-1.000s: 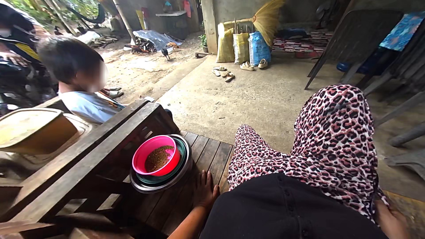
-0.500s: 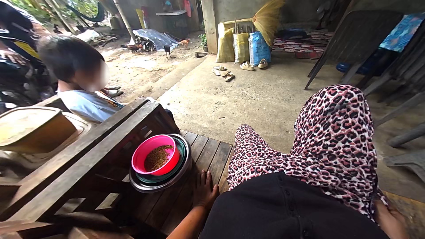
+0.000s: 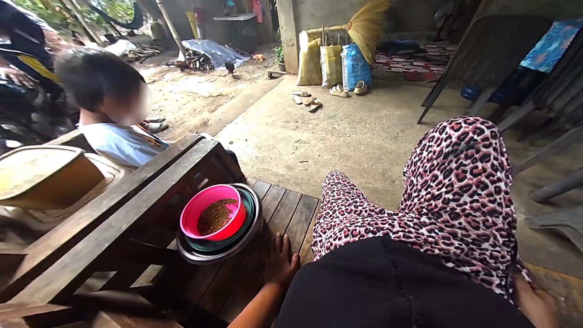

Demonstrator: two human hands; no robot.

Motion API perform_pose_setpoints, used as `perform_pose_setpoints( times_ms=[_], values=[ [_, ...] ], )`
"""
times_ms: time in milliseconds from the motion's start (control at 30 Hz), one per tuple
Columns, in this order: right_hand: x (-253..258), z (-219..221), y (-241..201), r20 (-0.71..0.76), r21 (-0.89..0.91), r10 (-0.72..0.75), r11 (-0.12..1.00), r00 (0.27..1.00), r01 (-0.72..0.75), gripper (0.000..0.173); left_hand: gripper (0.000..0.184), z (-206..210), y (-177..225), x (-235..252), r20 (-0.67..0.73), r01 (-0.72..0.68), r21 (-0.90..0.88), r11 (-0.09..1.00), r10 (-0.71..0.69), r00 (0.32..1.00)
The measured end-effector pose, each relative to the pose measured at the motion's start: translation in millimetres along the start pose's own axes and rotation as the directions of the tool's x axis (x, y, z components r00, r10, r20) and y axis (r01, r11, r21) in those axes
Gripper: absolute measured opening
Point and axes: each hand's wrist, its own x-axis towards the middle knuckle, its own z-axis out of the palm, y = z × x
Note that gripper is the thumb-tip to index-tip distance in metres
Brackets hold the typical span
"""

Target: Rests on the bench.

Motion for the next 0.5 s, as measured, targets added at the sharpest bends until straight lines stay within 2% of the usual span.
perform_pose_setpoints(
  times_ms=[67,167,267,500],
  values=[
    [1,0,1,0.000,0.000,0.007,1.000,1.000,-0.007,0.038,0.078,21,-8,3,-0.153,-0.037,0.014,0.999,0.039,0.987],
    [-1,0,-1,0.005,-0.016,0.008,1.000,1.000,-0.008,0.039,0.073,-8,4,-1,0.023,0.006,-0.013,1.000,-0.006,1.000],
    [0,0,-1,-0.002,-0.016,0.002,1.000,1.000,-0.002,0.039,0.073,-5,3,-2,-0.004,0.004,0.002,1.000,-0.004,1.000],
    [1,1,0,0.002,-0.002,0.001,1.000,1.000,-0.001,0.039,0.073,-12,6,-2,0.054,0.023,0.004,1.000,-0.023,0.998]
  ],
)
